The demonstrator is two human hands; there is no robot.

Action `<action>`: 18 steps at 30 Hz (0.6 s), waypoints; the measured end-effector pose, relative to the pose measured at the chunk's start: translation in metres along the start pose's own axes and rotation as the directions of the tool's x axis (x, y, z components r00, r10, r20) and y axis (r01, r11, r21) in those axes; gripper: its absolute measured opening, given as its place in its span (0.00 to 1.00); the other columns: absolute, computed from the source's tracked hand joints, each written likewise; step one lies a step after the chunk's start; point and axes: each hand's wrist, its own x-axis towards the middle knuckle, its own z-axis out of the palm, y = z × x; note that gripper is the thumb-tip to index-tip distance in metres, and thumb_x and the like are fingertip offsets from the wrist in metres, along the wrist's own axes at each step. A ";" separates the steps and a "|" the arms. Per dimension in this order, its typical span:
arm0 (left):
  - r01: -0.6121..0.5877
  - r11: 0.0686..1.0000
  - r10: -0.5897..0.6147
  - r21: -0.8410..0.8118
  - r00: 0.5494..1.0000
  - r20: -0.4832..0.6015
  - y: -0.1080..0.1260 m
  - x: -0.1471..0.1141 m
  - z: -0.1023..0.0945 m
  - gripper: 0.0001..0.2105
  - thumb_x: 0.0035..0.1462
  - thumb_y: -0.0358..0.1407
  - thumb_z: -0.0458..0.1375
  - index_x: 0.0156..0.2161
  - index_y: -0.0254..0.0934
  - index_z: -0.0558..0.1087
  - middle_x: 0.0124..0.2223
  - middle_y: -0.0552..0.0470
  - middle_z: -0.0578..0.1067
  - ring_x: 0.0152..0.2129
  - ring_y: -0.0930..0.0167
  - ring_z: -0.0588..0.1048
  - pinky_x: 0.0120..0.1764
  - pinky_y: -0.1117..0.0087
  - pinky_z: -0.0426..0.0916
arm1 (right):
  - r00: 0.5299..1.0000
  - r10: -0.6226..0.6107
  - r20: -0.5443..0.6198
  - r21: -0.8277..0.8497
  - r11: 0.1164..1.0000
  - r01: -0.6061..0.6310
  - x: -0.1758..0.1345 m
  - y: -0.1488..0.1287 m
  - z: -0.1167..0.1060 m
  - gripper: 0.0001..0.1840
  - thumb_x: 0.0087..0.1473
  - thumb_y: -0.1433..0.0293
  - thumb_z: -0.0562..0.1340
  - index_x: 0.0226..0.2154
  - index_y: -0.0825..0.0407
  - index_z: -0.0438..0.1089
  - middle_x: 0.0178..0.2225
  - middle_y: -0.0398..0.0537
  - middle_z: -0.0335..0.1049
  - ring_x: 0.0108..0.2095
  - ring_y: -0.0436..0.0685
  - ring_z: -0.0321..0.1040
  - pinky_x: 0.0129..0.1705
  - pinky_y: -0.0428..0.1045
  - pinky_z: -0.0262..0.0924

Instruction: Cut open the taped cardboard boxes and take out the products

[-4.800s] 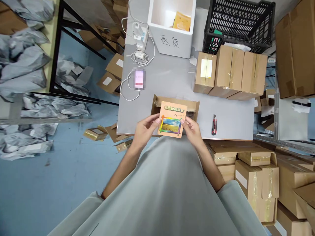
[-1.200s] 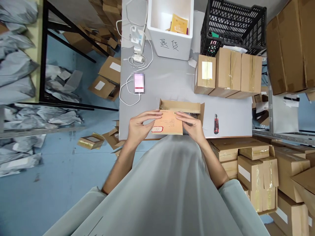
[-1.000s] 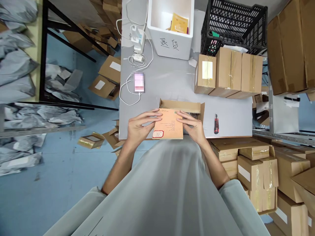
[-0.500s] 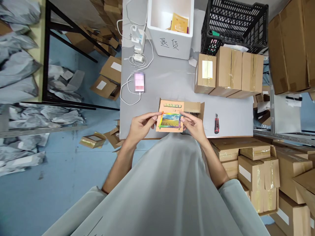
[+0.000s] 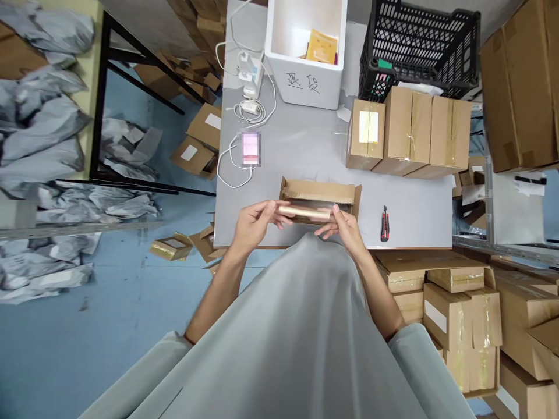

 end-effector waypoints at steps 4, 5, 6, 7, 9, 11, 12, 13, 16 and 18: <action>-0.041 0.999 0.041 0.027 0.999 -0.010 -0.005 -0.001 0.010 0.27 0.61 0.60 0.70 0.46 0.36 0.87 0.40 0.43 0.87 0.30 0.67 0.83 0.32 0.67 0.80 | 0.998 -0.060 0.001 -0.026 0.998 0.060 0.005 0.001 -0.013 0.34 0.58 0.42 0.74 0.56 0.47 0.83 0.44 0.49 0.88 0.32 0.59 0.85 0.30 0.50 0.78; -0.037 0.999 0.037 0.022 0.999 -0.006 -0.008 -0.001 0.014 0.26 0.60 0.57 0.72 0.49 0.36 0.87 0.42 0.43 0.87 0.31 0.68 0.83 0.34 0.68 0.80 | 0.997 -0.075 0.013 -0.023 0.997 0.076 0.007 0.000 -0.016 0.34 0.58 0.45 0.76 0.59 0.46 0.81 0.47 0.49 0.88 0.34 0.59 0.85 0.31 0.50 0.79; -0.027 1.000 0.027 0.005 1.000 0.001 -0.011 0.000 0.017 0.26 0.60 0.55 0.73 0.53 0.36 0.86 0.44 0.43 0.87 0.32 0.68 0.83 0.35 0.68 0.80 | 0.996 -0.089 0.026 -0.013 0.996 0.089 0.008 0.000 -0.018 0.35 0.57 0.47 0.77 0.62 0.45 0.80 0.52 0.50 0.87 0.36 0.59 0.85 0.32 0.51 0.80; -0.014 1.000 0.014 -0.020 1.000 0.006 -0.014 0.002 0.021 0.28 0.59 0.53 0.73 0.58 0.36 0.84 0.47 0.42 0.87 0.32 0.69 0.83 0.35 0.69 0.81 | 0.994 -0.101 0.036 0.001 0.995 0.101 0.010 -0.001 -0.021 0.38 0.57 0.49 0.77 0.66 0.43 0.77 0.57 0.50 0.85 0.37 0.58 0.85 0.34 0.51 0.81; 0.017 0.997 -0.018 -0.080 1.000 -0.002 -0.018 0.006 0.028 0.37 0.57 0.50 0.75 0.68 0.38 0.77 0.54 0.40 0.86 0.32 0.71 0.82 0.35 0.69 0.81 | 0.992 -0.116 0.045 0.030 0.993 0.115 0.013 -0.002 -0.025 0.47 0.56 0.51 0.78 0.73 0.40 0.69 0.65 0.51 0.80 0.40 0.57 0.85 0.39 0.53 0.83; 0.053 0.989 -0.056 -0.136 0.998 -0.023 -0.020 0.013 0.035 0.43 0.55 0.50 0.76 0.72 0.38 0.72 0.57 0.39 0.85 0.34 0.70 0.83 0.35 0.67 0.83 | 0.993 -0.109 0.033 0.054 0.993 0.107 0.018 -0.002 -0.028 0.52 0.55 0.49 0.79 0.76 0.40 0.64 0.63 0.52 0.81 0.41 0.59 0.86 0.44 0.58 0.85; 0.073 0.985 -0.078 -0.157 0.996 -0.030 -0.019 0.017 0.037 0.43 0.53 0.50 0.77 0.71 0.37 0.73 0.57 0.38 0.85 0.37 0.68 0.84 0.36 0.66 0.83 | 0.995 -0.094 0.026 0.061 0.994 0.092 0.021 -0.003 -0.031 0.52 0.55 0.48 0.79 0.75 0.43 0.66 0.59 0.53 0.84 0.41 0.60 0.86 0.47 0.61 0.86; 0.097 0.981 -0.103 -0.170 0.994 -0.029 -0.019 0.022 0.038 0.41 0.53 0.51 0.77 0.68 0.36 0.75 0.56 0.37 0.85 0.39 0.65 0.85 0.37 0.65 0.84 | 0.997 -0.071 0.022 0.060 0.996 0.070 0.025 -0.003 -0.033 0.48 0.54 0.46 0.79 0.71 0.46 0.71 0.52 0.52 0.87 0.40 0.62 0.87 0.48 0.63 0.86; 0.154 0.973 -0.163 -0.174 0.986 -0.040 -0.014 0.036 0.041 0.36 0.52 0.52 0.77 0.62 0.35 0.81 0.56 0.38 0.85 0.36 0.65 0.85 0.35 0.64 0.84 | 1.000 -0.029 0.013 0.025 0.999 0.029 0.045 -0.008 -0.039 0.38 0.51 0.42 0.80 0.54 0.50 0.82 0.40 0.52 0.88 0.34 0.65 0.87 0.47 0.65 0.87; 0.146 0.976 -0.159 -0.161 0.984 -0.075 -0.009 0.047 0.041 0.36 0.52 0.53 0.77 0.62 0.37 0.82 0.54 0.41 0.86 0.29 0.69 0.83 0.33 0.65 0.83 | 0.999 -0.045 0.005 0.004 0.999 0.045 0.062 -0.015 -0.040 0.37 0.48 0.40 0.80 0.50 0.49 0.83 0.39 0.52 0.87 0.31 0.65 0.86 0.44 0.65 0.87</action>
